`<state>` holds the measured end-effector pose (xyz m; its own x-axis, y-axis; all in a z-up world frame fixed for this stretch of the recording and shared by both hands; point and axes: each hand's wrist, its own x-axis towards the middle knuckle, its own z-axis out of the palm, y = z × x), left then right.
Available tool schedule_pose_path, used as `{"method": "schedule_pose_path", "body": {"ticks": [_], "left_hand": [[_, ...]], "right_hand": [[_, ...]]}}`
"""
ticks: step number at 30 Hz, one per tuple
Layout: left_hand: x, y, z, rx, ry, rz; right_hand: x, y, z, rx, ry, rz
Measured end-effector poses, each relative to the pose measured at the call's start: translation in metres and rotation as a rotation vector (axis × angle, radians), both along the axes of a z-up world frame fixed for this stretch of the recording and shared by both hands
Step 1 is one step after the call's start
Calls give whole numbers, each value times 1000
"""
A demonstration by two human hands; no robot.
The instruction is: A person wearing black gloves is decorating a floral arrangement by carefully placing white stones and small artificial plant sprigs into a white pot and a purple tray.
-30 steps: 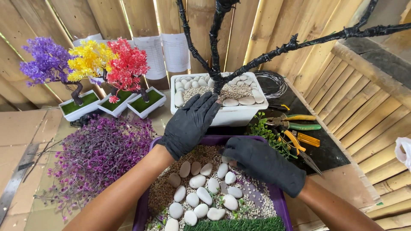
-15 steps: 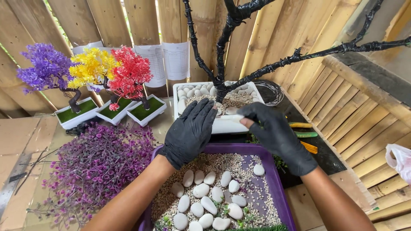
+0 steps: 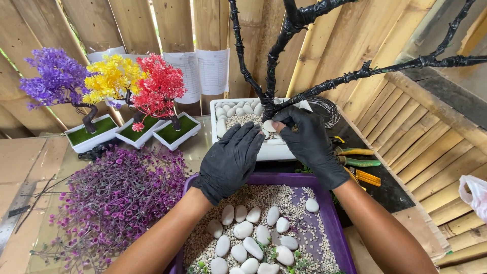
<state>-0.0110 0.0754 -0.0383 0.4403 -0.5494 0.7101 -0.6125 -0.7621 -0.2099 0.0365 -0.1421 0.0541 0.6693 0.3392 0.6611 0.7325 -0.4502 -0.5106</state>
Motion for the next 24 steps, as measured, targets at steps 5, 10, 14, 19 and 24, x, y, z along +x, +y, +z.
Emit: {"method": "schedule_pose_path", "body": {"ticks": [5, 10, 14, 19, 24], "left_hand": [[1, 0, -3, 4, 28, 8], [0, 1, -3, -10, 44, -2], [2, 2, -4, -11, 70, -14], [-2, 0, -1, 8, 54, 19], [0, 1, -3, 4, 67, 16]], "right_hand": [[-5, 1, 6, -38, 36, -31], [-13, 3, 14, -77, 45, -41], [-4, 0, 8, -124, 9, -41], [0, -1, -2, -105, -51, -71], [-9, 4, 3, -78, -57, -90]]}}
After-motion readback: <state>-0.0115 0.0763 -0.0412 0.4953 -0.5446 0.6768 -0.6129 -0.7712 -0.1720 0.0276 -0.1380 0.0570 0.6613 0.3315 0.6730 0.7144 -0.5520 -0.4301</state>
